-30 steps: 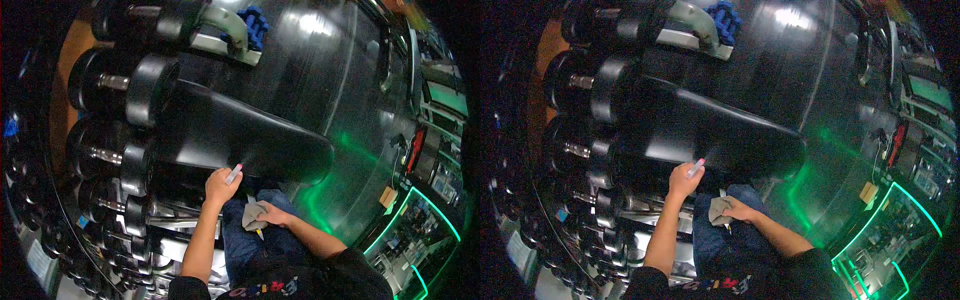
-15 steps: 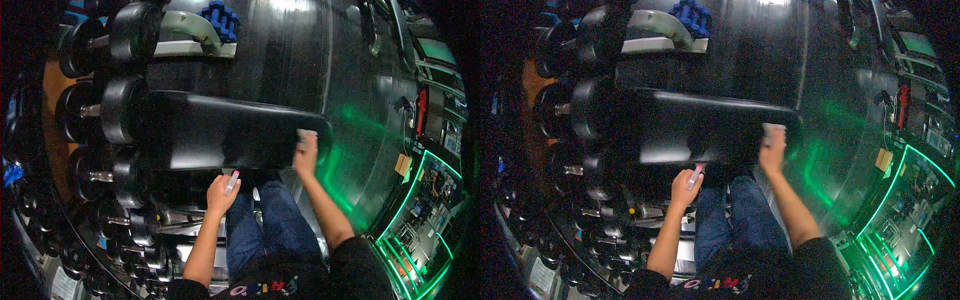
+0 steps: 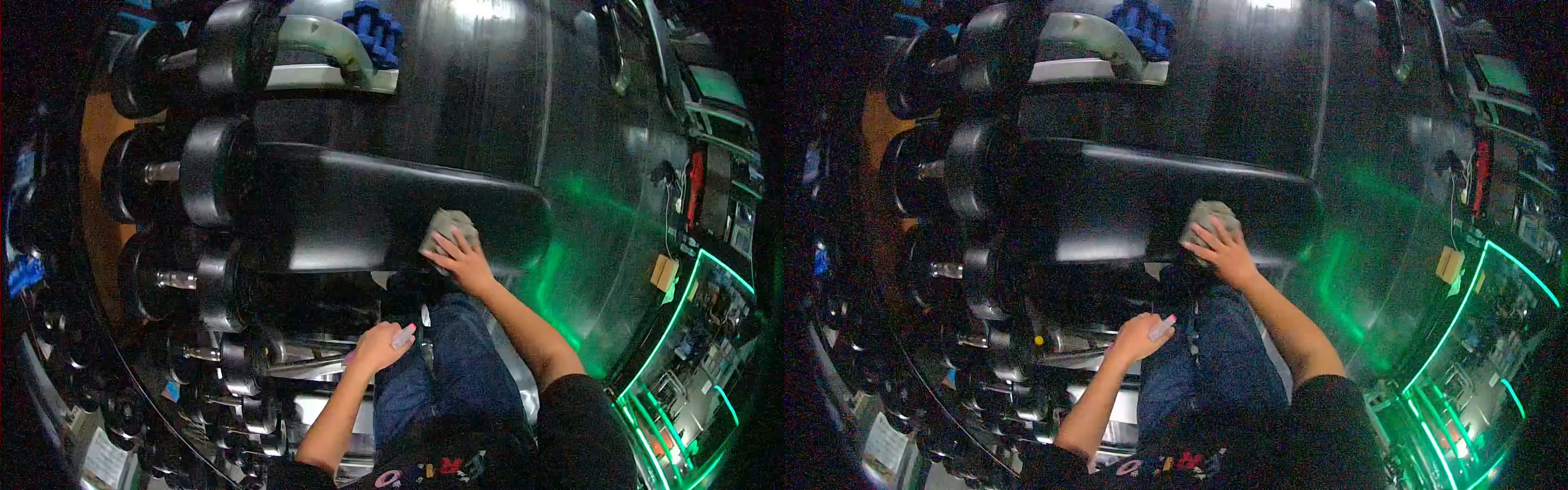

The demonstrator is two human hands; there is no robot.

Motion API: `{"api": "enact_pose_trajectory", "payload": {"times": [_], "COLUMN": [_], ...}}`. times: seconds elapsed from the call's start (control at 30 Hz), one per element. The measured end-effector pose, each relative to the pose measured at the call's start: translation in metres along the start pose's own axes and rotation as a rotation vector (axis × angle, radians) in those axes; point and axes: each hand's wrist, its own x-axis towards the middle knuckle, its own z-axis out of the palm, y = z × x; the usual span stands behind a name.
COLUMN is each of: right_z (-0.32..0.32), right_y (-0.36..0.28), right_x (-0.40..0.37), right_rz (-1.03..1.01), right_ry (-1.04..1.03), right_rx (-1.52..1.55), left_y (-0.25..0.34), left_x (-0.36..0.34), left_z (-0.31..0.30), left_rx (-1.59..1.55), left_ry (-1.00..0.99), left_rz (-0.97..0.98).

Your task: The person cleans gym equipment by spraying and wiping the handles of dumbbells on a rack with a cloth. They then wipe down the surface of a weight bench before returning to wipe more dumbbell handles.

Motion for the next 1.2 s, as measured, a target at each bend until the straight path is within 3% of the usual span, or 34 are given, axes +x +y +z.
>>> {"api": "enact_pose_trajectory", "payload": {"times": [0.17, 0.23, 0.4, 0.5, 0.57, 0.6, 0.67, 0.7, 0.73, 0.87, 1.03, 1.1, 1.17, 1.2], "right_z": [0.001, 0.015, 0.016, 0.015, 0.013, 0.012, 0.032, 0.014, 0.031, 0.030, 0.025, 0.000, -0.017, -0.018], "right_y": [0.001, -0.015, -0.017, -0.017, -0.025, -0.033, -0.062, -0.087, -0.100, -0.146, -0.092, -0.051, -0.005, 0.018], "right_x": [-0.024, -0.012, -0.006, -0.003, 0.006, 0.020, 0.065, 0.093, 0.115, 0.160, 0.125, 0.092, 0.051, 0.031], "right_rz": [0.079, 0.207, 0.183, 0.070, -0.003, -0.111, -0.291, -0.282, -0.399, -0.475, -0.562, -0.571, -0.424, -0.312], "right_ry": [-0.078, -0.018, -0.075, -0.007, -0.148, -0.141, -0.108, -0.286, -0.070, -0.064, -0.033, -0.162, -0.211, -0.127], "right_rx": [-0.199, -0.086, -0.052, -0.104, -0.011, 0.081, -0.049, -0.048, -0.071, 0.052, -0.064, -0.118, -0.102, -0.151], "left_y": [-0.007, -0.005, -0.002, 0.002, 0.007, 0.009, 0.009, 0.009, 0.010, 0.023, 0.036, 0.043, 0.051, 0.048], "left_x": [-0.001, -0.004, -0.003, -0.008, -0.011, -0.013, -0.018, -0.020, -0.021, -0.023, -0.020, -0.019, -0.015, -0.011], "left_z": [0.007, 0.011, 0.029, 0.044, 0.051, 0.053, 0.065, 0.070, 0.071, 0.057, 0.042, 0.027, 0.012, 0.008], "left_rx": [-0.075, -0.122, -0.219, -0.243, -0.277, -0.304, -0.300, -0.292, -0.321, -0.281, -0.246, -0.263, -0.357, -0.363], "left_ry": [0.064, 0.094, 0.120, 0.133, 0.201, 0.182, 0.193, 0.200, 0.228, 0.158, 0.206, 0.235, 0.319, 0.318], "left_rz": [0.008, -0.021, -0.040, -0.055, -0.036, -0.055, -0.035, -0.015, 0.007, -0.088, -0.072, -0.051, -0.060, -0.059]}}
